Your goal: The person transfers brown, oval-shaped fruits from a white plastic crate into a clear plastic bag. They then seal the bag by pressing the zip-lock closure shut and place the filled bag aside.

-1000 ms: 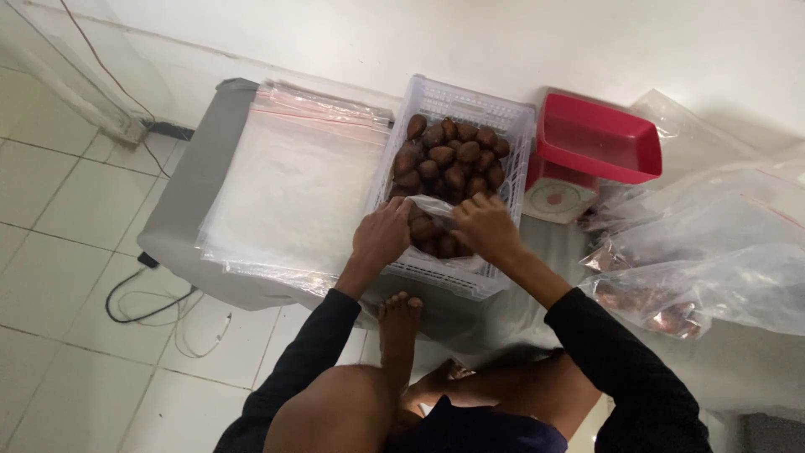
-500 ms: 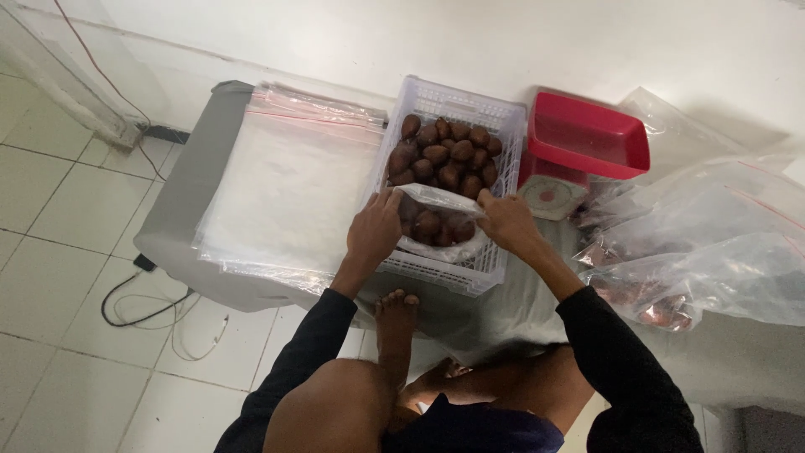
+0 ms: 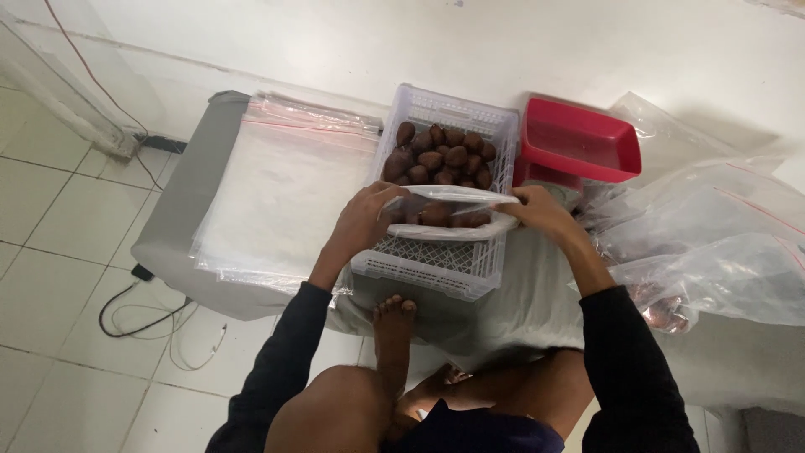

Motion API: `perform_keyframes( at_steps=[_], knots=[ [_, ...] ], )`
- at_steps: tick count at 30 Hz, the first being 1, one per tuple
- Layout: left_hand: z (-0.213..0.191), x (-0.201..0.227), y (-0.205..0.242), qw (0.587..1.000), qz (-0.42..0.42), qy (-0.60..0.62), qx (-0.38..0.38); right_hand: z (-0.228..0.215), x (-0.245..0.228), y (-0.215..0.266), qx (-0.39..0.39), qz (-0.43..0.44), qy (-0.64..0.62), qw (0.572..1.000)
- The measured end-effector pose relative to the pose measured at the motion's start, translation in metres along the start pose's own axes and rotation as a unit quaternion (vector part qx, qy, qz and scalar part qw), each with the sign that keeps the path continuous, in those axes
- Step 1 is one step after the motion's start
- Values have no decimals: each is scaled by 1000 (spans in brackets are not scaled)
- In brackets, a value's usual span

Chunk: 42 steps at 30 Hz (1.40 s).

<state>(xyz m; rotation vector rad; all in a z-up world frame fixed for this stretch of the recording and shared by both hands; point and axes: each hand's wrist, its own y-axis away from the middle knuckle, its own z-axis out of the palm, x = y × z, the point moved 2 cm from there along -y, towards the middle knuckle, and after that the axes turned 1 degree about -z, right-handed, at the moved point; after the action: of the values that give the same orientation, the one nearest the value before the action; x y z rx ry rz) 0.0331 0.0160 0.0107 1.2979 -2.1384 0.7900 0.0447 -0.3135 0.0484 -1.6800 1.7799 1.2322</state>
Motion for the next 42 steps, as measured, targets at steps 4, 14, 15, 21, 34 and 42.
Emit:
perform_keyframes(
  at_steps=[4,14,15,21,34,42],
  knots=[
    [-26,24,-7,1000,13,15,-24,7,1,15,0,27,-99,995],
    [-61,64,-18,987,31,-139,-78,1,54,-38,62,-75,231,968],
    [-66,70,-17,988,30,-126,-87,2,50,-34,59,-82,246,964],
    [-52,53,-21,993,82,-51,-64,5,31,-26,33,-109,200,973],
    [-51,10,-28,1000,-8,19,24,15,6,31,-8,-26,-196,980],
    [-16,-23,-17,993,-66,-99,-11,26,23,29,-8,27,-260,965]
  ],
)
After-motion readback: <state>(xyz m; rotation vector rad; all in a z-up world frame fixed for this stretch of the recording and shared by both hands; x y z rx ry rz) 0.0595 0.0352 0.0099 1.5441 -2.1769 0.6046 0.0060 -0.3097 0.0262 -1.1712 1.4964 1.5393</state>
